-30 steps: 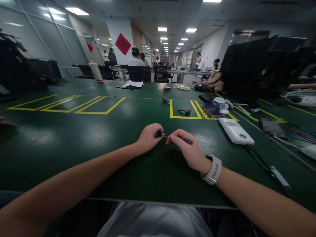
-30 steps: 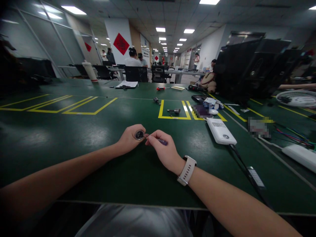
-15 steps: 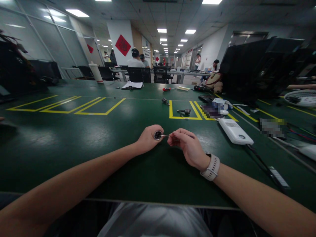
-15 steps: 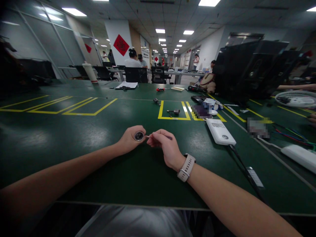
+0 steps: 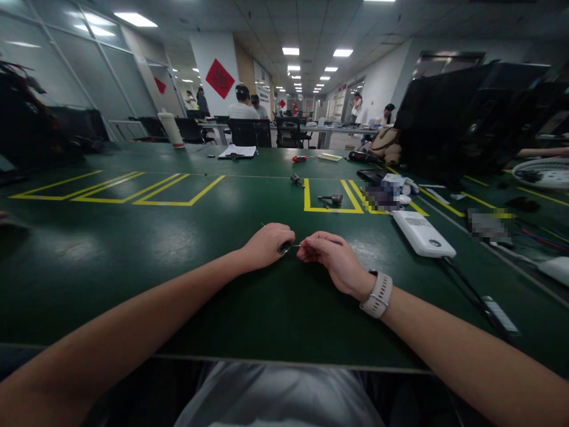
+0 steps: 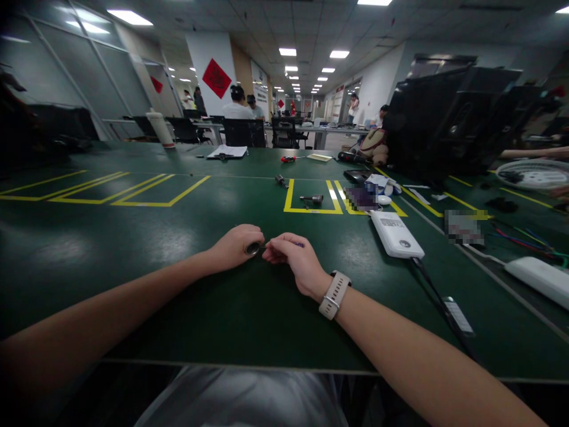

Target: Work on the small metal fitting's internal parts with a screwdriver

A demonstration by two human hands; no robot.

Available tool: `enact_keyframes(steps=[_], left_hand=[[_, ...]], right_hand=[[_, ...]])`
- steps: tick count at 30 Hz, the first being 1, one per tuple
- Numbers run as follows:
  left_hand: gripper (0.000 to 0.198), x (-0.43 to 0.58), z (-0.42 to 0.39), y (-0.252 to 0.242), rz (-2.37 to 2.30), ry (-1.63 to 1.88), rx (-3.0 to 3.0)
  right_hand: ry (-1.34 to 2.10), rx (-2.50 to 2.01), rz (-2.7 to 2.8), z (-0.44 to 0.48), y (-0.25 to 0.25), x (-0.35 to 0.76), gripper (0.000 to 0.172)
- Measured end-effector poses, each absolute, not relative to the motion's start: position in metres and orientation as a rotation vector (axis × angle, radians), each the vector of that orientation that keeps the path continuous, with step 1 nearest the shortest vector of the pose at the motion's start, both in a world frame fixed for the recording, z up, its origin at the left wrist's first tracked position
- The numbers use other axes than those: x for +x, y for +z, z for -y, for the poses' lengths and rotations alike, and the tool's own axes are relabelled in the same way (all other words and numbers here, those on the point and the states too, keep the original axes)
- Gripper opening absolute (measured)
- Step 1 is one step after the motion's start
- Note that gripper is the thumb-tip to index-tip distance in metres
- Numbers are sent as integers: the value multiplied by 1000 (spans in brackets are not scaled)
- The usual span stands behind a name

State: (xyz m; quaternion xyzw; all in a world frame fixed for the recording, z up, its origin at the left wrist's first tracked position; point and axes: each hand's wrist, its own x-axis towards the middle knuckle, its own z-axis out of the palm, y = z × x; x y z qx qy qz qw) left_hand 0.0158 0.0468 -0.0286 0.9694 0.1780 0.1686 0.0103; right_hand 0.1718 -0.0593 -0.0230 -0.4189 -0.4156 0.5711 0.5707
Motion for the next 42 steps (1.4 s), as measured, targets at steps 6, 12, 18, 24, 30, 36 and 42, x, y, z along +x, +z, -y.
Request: enact_keyframes(steps=[6,12,18,24,30,36,42], left_hand=[[10,15,-49,-28,-620,512,3019],[8,15,-48,-27,-710,481,2987],[5,14,-49,-28,-764,481,2941],[5,14,-50,-32,-792,541,2926],[3,14,-47,-30,-846,618,2865],[3,15,-48,-30,-882,587,2832],[4,15,-47,-31,-785,551,2902]], right_hand=[[1328,-959,1011,59,-27,173,13],[1274,-993,1053,60,-27,173,14],[1196,-1026,1084,63,-22,171,15],[1131,-1083,1210,62,-27,168,16],[1224,-1004,1342,61,-33,169,22],[1212,-939,1281,61,-31,172,22],[920,-1152,1407,65,-25,169,19]])
